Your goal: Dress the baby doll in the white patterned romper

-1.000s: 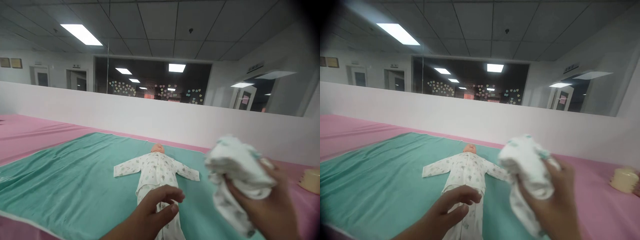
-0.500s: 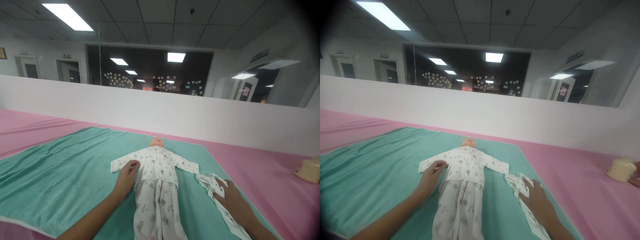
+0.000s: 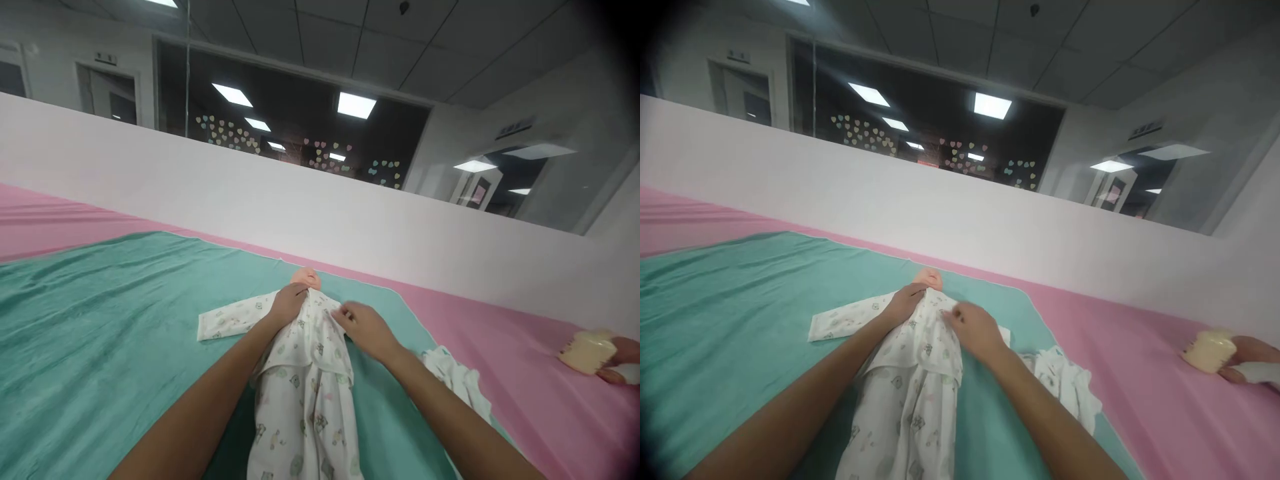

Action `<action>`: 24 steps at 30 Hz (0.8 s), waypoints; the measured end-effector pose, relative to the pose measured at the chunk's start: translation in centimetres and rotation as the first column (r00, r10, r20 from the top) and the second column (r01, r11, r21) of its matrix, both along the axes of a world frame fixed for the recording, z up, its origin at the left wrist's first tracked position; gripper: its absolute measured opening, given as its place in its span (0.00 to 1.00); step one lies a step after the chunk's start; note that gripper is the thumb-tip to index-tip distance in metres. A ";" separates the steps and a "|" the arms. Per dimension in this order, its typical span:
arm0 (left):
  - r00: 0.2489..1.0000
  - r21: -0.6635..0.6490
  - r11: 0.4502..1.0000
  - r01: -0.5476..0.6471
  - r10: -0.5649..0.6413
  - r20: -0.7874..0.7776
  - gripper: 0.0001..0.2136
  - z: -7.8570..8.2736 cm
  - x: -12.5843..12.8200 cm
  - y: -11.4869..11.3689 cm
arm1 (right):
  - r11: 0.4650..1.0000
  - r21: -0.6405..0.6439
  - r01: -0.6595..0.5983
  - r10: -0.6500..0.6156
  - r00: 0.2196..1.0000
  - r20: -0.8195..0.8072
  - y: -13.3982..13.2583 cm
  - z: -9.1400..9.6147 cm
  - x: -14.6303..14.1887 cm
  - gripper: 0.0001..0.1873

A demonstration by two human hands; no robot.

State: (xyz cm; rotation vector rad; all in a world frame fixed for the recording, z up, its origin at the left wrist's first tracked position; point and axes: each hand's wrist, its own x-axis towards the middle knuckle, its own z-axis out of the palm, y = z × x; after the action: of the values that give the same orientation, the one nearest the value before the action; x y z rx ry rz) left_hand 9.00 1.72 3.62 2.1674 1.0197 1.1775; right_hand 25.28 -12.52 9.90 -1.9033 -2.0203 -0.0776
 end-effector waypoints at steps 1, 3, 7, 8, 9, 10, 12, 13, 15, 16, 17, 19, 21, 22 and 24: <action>1.000 0.012 1.000 0.023 -0.023 0.013 0.16 -0.2 -0.3 0.1 | 0.999 0.029 0.023 -0.023 0.999 0.025 2.4 -0.4 -1.7 0.24; 0.997 0.003 0.998 0.065 -0.065 0.049 0.17 -0.6 -0.8 0.2 | 0.996 -0.012 0.093 -0.092 0.991 0.097 6.8 -1.0 -4.1 0.22; 0.990 -0.040 0.995 0.088 -0.083 0.115 0.18 -1.0 -1.5 0.6 | 0.977 -0.161 0.142 -0.115 0.980 0.164 12.0 -1.7 -5.6 0.20; 0.989 -0.053 0.995 0.084 -0.077 0.122 0.18 -1.1 -1.6 0.7 | 0.976 -0.172 0.132 -0.105 0.982 0.159 12.6 -1.8 -5.5 0.20; 0.990 -0.065 0.995 0.080 -0.071 0.124 0.17 -1.1 -1.6 0.8 | 0.977 -0.174 0.120 -0.093 0.984 0.153 12.9 -1.9 -5.2 0.20; 0.990 -0.075 0.994 0.076 -0.067 0.120 0.17 -1.1 -1.5 0.8 | 0.979 -0.175 0.106 -0.080 0.986 0.150 13.1 -2.1 -4.9 0.19; 0.992 -0.089 0.994 0.070 -0.060 0.108 0.17 -1.1 -1.4 0.9 | 0.983 -0.167 0.073 -0.050 0.989 0.140 13.3 -2.5 -4.3 0.17; 0.993 -0.097 0.993 0.066 -0.056 0.105 0.17 -1.1 -1.4 0.9 | 0.986 -0.156 0.061 -0.040 0.990 0.134 13.3 -2.8 -4.0 0.16; 0.993 -0.109 0.992 0.064 -0.052 0.108 0.16 -1.1 -1.3 0.8 | 0.991 -0.123 0.056 -0.041 0.993 0.115 13.2 -3.3 -3.5 0.14; 0.992 -0.113 0.991 0.066 -0.053 0.112 0.16 -1.1 -1.2 0.8 | 0.993 -0.102 0.066 -0.055 0.993 0.101 13.1 -3.6 -3.3 0.14; 0.992 -0.114 0.991 0.070 -0.057 0.115 0.16 -1.1 -1.2 0.7 | 0.993 -0.079 0.084 -0.077 0.993 0.085 13.0 -3.8 -3.2 0.14; 0.991 -0.107 0.991 0.080 -0.068 0.116 0.16 -1.0 -1.2 0.4 | 0.990 -0.033 0.139 -0.138 0.990 0.043 12.5 -4.3 -3.1 0.17; 0.990 -0.085 0.991 0.100 -0.090 0.110 0.16 -0.9 -1.2 0.2 | 0.980 0.011 0.200 -0.200 0.980 0.001 11.7 -4.7 -3.1 0.23; 0.989 -0.067 0.991 0.115 -0.107 0.105 0.16 -0.9 -1.2 0.0 | 0.975 0.033 0.221 -0.221 0.975 -0.020 11.2 -4.9 -3.2 0.25; 0.987 -0.039 0.990 0.134 -0.130 0.096 0.16 -0.9 -1.3 -0.2 | 0.973 0.079 0.217 -0.211 0.975 -0.072 10.0 -5.1 -3.3 0.26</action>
State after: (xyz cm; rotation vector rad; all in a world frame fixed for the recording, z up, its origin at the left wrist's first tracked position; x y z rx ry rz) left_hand 7.67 1.50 2.71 2.0896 0.8417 1.1706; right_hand 21.94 -2.53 4.75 -2.0352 -1.7365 -0.1553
